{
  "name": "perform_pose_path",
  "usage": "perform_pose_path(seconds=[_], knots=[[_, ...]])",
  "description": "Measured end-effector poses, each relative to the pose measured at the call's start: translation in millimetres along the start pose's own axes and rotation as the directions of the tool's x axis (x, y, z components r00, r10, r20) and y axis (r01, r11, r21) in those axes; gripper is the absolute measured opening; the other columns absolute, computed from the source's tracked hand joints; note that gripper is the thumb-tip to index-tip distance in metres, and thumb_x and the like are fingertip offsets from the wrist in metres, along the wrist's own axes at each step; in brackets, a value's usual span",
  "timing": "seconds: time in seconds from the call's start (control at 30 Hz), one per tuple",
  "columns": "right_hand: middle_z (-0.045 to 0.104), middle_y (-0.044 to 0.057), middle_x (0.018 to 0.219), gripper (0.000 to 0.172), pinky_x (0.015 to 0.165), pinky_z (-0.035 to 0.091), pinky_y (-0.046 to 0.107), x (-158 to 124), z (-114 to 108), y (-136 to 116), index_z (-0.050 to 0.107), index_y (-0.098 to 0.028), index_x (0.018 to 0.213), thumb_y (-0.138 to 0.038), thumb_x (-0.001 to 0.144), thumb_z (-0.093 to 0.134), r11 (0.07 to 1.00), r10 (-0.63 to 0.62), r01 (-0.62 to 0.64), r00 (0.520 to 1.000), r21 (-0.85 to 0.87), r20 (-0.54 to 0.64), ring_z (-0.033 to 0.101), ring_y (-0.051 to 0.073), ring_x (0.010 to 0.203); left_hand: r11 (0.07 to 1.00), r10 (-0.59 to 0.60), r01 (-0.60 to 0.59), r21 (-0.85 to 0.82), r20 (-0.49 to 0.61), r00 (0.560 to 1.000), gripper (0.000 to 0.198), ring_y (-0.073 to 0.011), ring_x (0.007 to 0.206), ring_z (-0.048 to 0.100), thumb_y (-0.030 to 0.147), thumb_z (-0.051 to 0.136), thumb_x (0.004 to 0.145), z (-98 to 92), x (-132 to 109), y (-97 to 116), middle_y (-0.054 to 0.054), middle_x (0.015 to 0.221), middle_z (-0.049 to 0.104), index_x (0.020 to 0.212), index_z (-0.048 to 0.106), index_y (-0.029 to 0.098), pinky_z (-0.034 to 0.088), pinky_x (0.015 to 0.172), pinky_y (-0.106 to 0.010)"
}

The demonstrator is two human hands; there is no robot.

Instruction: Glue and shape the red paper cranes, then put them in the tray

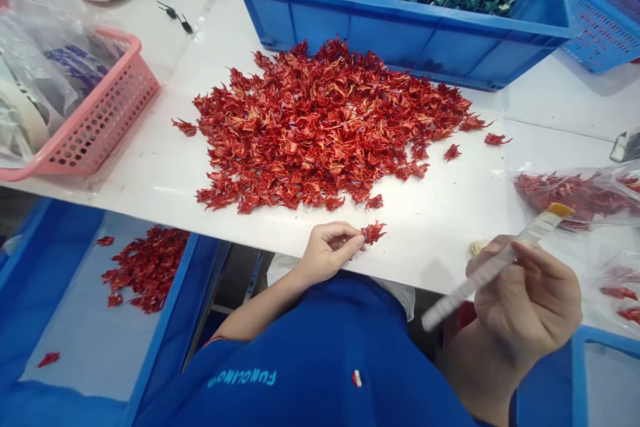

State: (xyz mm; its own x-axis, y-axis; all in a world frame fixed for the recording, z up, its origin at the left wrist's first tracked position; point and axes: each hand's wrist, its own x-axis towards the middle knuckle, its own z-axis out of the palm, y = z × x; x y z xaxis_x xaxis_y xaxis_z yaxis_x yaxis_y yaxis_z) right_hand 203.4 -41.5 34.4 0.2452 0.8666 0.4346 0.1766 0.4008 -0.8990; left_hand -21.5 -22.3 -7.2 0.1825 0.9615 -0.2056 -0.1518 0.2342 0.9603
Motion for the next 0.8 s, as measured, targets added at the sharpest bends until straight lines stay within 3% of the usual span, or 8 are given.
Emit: perform_pose_path(seconds=[0.1, 0.2, 0.3, 0.37, 0.43, 0.47, 0.57, 0.8], knots=[[0.062, 0.004, 0.082, 0.032, 0.029, 0.028, 0.021, 5.7, 4.1, 5.3, 0.071, -0.029, 0.114, -0.025, 0.083, 0.07, 0.942, 0.1, -0.128, 0.99, 0.311, 0.103, 0.043, 0.006, 0.042, 1.0, 0.023, -0.023, 0.016, 0.003, 1.0, 0.037, -0.0081, 0.047, 0.053, 0.047, 0.072, 0.077, -0.1, 0.0, -0.4, -0.005, 0.065, 0.067, 0.066, 0.067, 0.012, 0.045, 0.044, -0.019], [0.06, 0.0, 0.075, 0.034, 0.029, 0.026, 0.019, 3.6, 18.5, 12.0, 0.072, -0.027, 0.109, -0.024, 0.076, 0.078, 0.923, 0.111, -0.135, 0.99, 0.36, 0.087, 0.04, 0.005, 0.041, 0.997, 0.069, -0.07, 0.041, 0.012, 0.998, 0.03, -0.0076, 0.046, 0.052, 0.039, 0.069, 0.08, -0.1, 0.7, -2.6, -0.005, 0.065, 0.066, 0.067, 0.068, 0.012, 0.044, 0.043, -0.018], [0.052, -0.003, 0.057, 0.007, 0.035, 0.031, 0.02, -7.8, 37.0, 15.5, 0.073, -0.022, 0.083, -0.029, 0.084, 0.072, 0.968, 0.017, -0.009, 0.999, 0.252, -0.032, 0.045, 0.008, 0.045, 0.982, 0.151, -0.15, 0.117, 0.0, 0.988, 0.025, -0.0087, 0.049, 0.053, 0.033, 0.066, 0.082, -0.1, 1.3, -7.1, -0.006, 0.065, 0.066, 0.068, 0.069, 0.013, 0.043, 0.044, -0.019], [0.055, -0.002, 0.054, 0.013, 0.04, 0.039, 0.021, -17.1, 46.4, 14.3, 0.07, -0.02, 0.079, -0.026, 0.089, 0.066, 0.993, -0.026, 0.03, 0.999, 0.113, -0.042, 0.051, 0.01, 0.047, 0.963, 0.207, -0.202, 0.18, -0.009, 0.978, 0.023, -0.0101, 0.052, 0.055, 0.03, 0.065, 0.083, 0.1, 1.4, -10.2, -0.006, 0.065, 0.066, 0.068, 0.069, 0.013, 0.043, 0.046, -0.02], [0.063, -0.002, 0.061, 0.006, 0.045, 0.045, 0.023, -24.4, 51.8, 10.9, 0.068, -0.019, 0.091, -0.018, 0.086, 0.066, 1.0, -0.002, 0.002, 1.0, 0.015, 0.015, 0.057, 0.011, 0.049, 0.945, 0.246, -0.237, 0.227, -0.01, 0.969, 0.022, -0.0106, 0.053, 0.055, 0.029, 0.064, 0.084, 0.6, 1.1, -12.2, -0.006, 0.065, 0.066, 0.07, 0.07, 0.013, 0.042, 0.046, -0.02], [0.065, -0.002, 0.065, 0.015, 0.045, 0.046, 0.024, -26.8, 53.2, 9.1, 0.065, -0.02, 0.096, -0.013, 0.083, 0.067, 1.0, 0.023, -0.022, 0.998, -0.008, 0.057, 0.057, 0.011, 0.048, 0.938, 0.259, -0.249, 0.242, -0.009, 0.966, 0.022, -0.0105, 0.053, 0.055, 0.029, 0.064, 0.084, 0.9, 1.0, -12.7, -0.006, 0.066, 0.066, 0.07, 0.07, 0.013, 0.042, 0.046, -0.02], [0.06, -0.005, 0.062, 0.02, 0.041, 0.04, 0.022, -28.7, 55.0, 5.7, 0.058, -0.021, 0.085, -0.005, 0.076, 0.067, 0.997, 0.045, -0.035, 0.986, -0.066, 0.158, 0.052, 0.009, 0.044, 0.922, 0.285, -0.273, 0.274, -0.007, 0.958, 0.022, -0.0106, 0.054, 0.056, 0.029, 0.062, 0.086, 2.0, 0.5, -13.0, -0.006, 0.068, 0.067, 0.072, 0.07, 0.013, 0.042, 0.046, -0.02], [0.047, -0.007, 0.056, 0.024, 0.042, 0.032, 0.02, -15.8, 62.6, 4.5, 0.047, -0.021, 0.07, -0.002, 0.078, 0.06, 0.958, -0.096, 0.182, 0.932, -0.222, 0.351, 0.04, 0.006, 0.044, 0.881, 0.339, -0.341, 0.329, 0.066, 0.938, 0.022, -0.0097, 0.053, 0.053, 0.027, 0.061, 0.088, 0.2, 0.2, -11.7, -0.005, 0.065, 0.065, 0.074, 0.07, 0.013, 0.041, 0.047, -0.02]])
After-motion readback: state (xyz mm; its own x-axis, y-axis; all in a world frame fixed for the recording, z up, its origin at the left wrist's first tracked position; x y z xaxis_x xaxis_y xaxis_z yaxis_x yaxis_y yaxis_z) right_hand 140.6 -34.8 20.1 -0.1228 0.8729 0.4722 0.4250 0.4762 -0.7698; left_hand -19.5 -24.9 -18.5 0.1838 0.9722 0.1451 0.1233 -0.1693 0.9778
